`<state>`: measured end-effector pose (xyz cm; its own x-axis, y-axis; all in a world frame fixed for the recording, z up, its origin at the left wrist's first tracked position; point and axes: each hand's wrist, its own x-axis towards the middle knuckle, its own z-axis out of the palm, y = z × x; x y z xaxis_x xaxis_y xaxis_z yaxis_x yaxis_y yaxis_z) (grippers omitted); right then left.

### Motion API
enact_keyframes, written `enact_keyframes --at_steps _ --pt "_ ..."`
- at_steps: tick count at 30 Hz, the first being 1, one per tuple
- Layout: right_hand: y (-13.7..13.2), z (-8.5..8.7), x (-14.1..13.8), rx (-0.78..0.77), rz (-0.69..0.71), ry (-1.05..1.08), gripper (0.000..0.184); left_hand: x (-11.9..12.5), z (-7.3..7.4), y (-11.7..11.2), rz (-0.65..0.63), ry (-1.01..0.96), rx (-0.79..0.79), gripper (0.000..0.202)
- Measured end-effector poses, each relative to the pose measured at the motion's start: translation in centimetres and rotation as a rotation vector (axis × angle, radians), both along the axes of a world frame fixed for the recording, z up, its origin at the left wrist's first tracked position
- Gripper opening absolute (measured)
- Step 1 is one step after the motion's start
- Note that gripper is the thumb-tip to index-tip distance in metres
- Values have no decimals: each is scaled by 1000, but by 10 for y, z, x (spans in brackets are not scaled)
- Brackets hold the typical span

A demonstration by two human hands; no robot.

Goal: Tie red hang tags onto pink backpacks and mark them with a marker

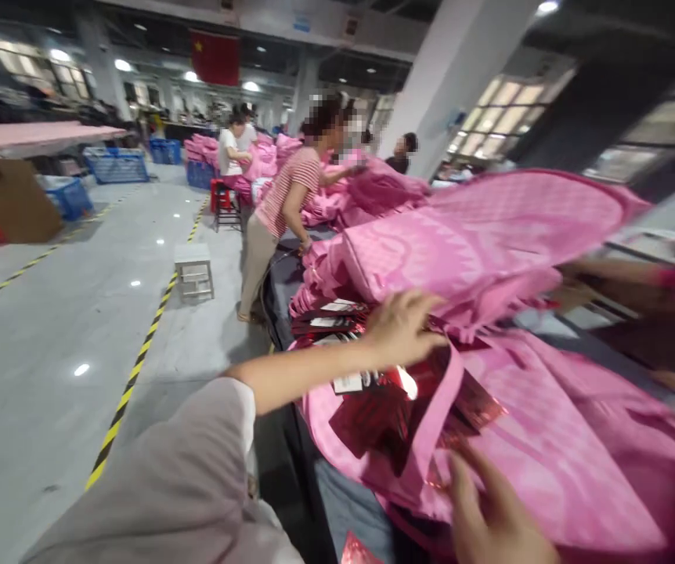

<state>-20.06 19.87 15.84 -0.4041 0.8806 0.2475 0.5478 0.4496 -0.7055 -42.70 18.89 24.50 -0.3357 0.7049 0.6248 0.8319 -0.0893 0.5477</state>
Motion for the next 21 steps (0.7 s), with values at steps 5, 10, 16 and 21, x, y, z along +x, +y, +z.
enact_keyframes --at_steps 5,10,16,21 --pt "21 34 -99 45 -131 -414 36 -52 -24 57 -116 -25 -179 67" --pt "42 32 -145 17 -308 -559 30 -61 -44 83 -332 -44 -276 84" --pt "27 52 -127 5 -279 -529 23 -54 -52 91 -395 -4 -234 55" --pt "-21 58 -52 -120 -256 -111 20 -48 -55 114 -331 -13 -205 49"
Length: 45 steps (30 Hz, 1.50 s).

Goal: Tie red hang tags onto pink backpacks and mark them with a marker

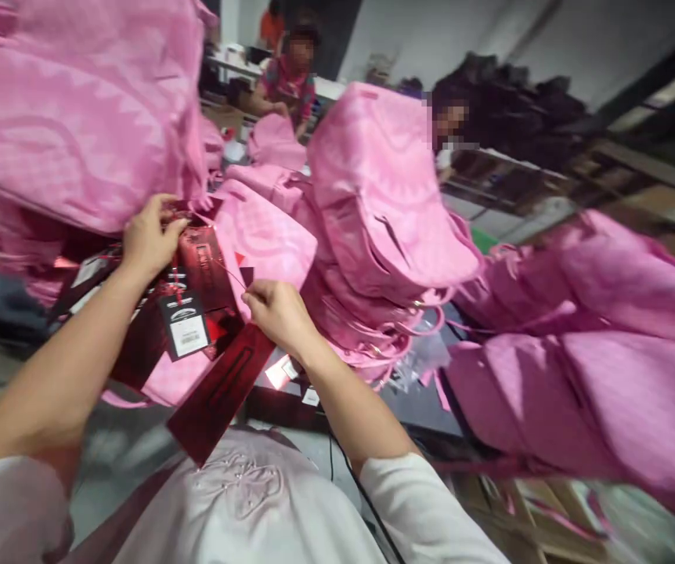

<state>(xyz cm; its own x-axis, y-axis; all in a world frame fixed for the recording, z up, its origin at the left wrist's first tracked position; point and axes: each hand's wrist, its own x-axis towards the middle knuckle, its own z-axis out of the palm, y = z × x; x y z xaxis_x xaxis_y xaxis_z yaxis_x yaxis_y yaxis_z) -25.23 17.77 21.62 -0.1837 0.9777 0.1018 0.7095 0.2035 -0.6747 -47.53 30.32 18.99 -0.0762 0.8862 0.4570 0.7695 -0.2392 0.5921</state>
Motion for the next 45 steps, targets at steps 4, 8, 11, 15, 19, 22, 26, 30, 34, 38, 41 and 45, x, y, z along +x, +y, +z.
enact_keyframes --at_steps 4,8,11,15,19,22,26,30,34,38,41,45 --pt "-60 -35 70 19 -187 509 24 15 29 -43 -19 154 128 92" --pt "-100 -77 114 -2 -329 617 26 73 45 -138 -193 10 144 45" --pt "-117 -100 122 -57 -254 605 27 143 12 -189 -524 -262 -256 29" --pt "-134 -118 132 -182 -221 695 37 219 -56 -208 -687 -547 -495 20" --pt "-130 -118 182 -86 -344 512 34 257 -80 -196 -622 -693 -537 21" --pt "-106 -105 231 74 -488 -69 39 280 -78 -181 -577 -625 -485 20" --pt "-76 -98 275 -89 -371 -616 38 316 -83 -160 -563 -343 -440 19" --pt "-82 -120 300 60 -344 -397 27 347 -89 -149 -509 5 -416 25" --pt "-92 -140 313 174 -417 68 27 368 -85 -147 -525 248 -386 29" --pt "-87 -143 313 145 -460 362 30 384 -75 -147 -545 321 -416 30" --pt "-83 -141 314 64 -395 414 34 392 -71 -146 -569 297 -432 31" --pt "-83 -134 320 78 -390 80 31 396 -70 -145 -609 131 -481 25"
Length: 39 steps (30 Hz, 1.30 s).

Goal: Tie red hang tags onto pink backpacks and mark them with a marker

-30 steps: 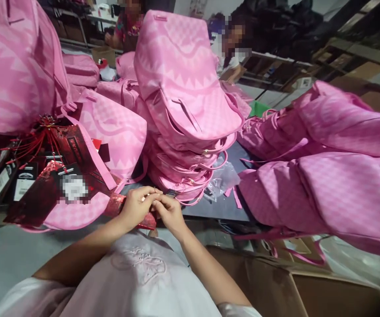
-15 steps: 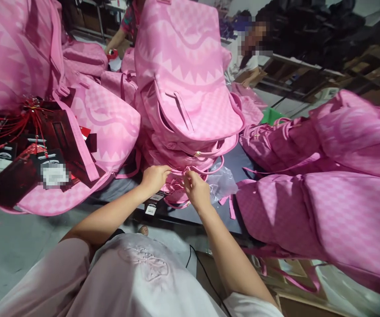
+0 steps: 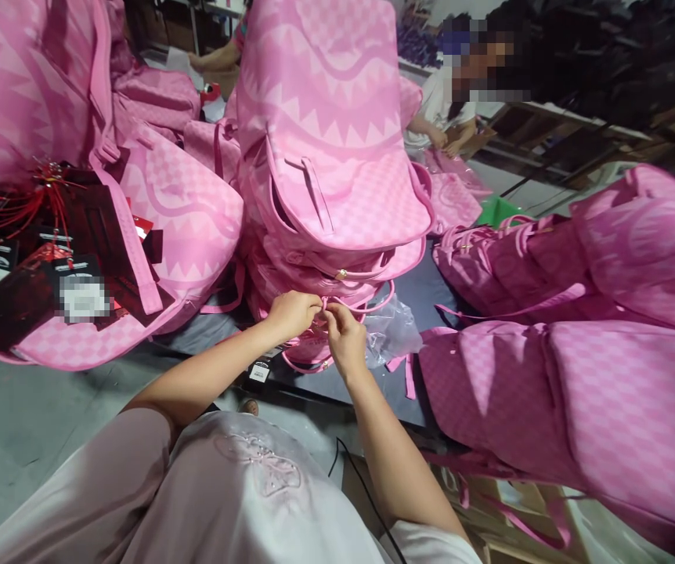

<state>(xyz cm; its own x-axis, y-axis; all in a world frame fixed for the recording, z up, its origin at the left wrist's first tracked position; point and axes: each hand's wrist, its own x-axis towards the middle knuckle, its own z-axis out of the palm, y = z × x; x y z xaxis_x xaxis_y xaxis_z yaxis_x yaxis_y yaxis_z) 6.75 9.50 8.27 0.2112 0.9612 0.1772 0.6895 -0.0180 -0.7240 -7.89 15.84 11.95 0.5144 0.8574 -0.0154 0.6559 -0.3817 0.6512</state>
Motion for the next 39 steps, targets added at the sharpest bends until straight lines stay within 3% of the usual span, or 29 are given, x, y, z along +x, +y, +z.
enact_keyframes --at_steps 4,9,11,16,18,20,22,23,26,29,34,36,39 --pt "-5 23 2 -159 -100 -529 27 -12 1 0 -12 -95 -183 17" --pt "-8 51 2 -366 -87 -775 27 -39 -2 -6 -147 -124 -159 32" --pt "-6 56 6 -398 -63 -593 20 -47 -6 -7 -158 -274 -211 35" --pt "-1 53 20 -570 137 461 37 -54 -21 -8 -208 -638 -260 47" --pt "-1 51 21 -611 171 740 44 -53 -29 -11 -111 -687 -207 39" --pt "-2 50 19 -624 176 939 48 -49 -36 -14 70 -718 -128 21" --pt "-2 50 15 -616 183 987 46 -44 -41 -17 184 -716 -2 12" --pt "-2 50 12 -598 189 998 45 -42 -43 -18 175 -685 74 15" --pt "-1 49 2 -482 174 1000 40 -35 -43 -23 54 -470 335 23" --pt "1 44 -11 -301 62 947 40 -31 -40 -28 -23 -284 530 24" --pt "1 31 -30 -55 -82 849 33 -24 -39 -32 -93 -322 629 23" --pt "1 29 -31 -62 -114 866 36 -22 -40 -30 -113 -377 625 23" --pt "2 29 -27 -120 -132 972 44 -17 -44 -27 -96 -462 498 24"
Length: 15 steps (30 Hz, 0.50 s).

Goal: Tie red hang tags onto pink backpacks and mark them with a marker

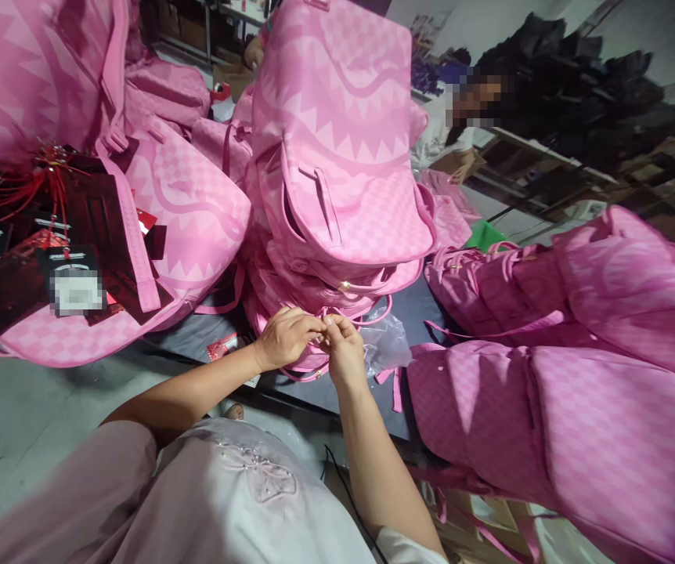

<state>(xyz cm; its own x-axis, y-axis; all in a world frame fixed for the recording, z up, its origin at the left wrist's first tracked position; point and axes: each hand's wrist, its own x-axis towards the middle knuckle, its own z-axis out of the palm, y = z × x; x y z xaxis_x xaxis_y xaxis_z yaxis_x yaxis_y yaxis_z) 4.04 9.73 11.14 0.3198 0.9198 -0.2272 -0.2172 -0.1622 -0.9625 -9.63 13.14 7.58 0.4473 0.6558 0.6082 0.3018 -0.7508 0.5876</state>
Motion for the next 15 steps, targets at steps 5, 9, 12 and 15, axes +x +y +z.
enact_keyframes --at_steps 5,9,12,15 --pt "-1 -6 1 -10 -6 30 48 4 -3 0 143 100 -236 17" --pt "-2 -17 -5 48 -91 -81 47 3 2 -4 149 179 -271 20" --pt "-2 -24 -6 73 -114 -106 45 3 5 -6 146 226 -302 21" --pt "-2 -31 -4 116 -119 -158 42 3 7 -7 149 241 -342 21"
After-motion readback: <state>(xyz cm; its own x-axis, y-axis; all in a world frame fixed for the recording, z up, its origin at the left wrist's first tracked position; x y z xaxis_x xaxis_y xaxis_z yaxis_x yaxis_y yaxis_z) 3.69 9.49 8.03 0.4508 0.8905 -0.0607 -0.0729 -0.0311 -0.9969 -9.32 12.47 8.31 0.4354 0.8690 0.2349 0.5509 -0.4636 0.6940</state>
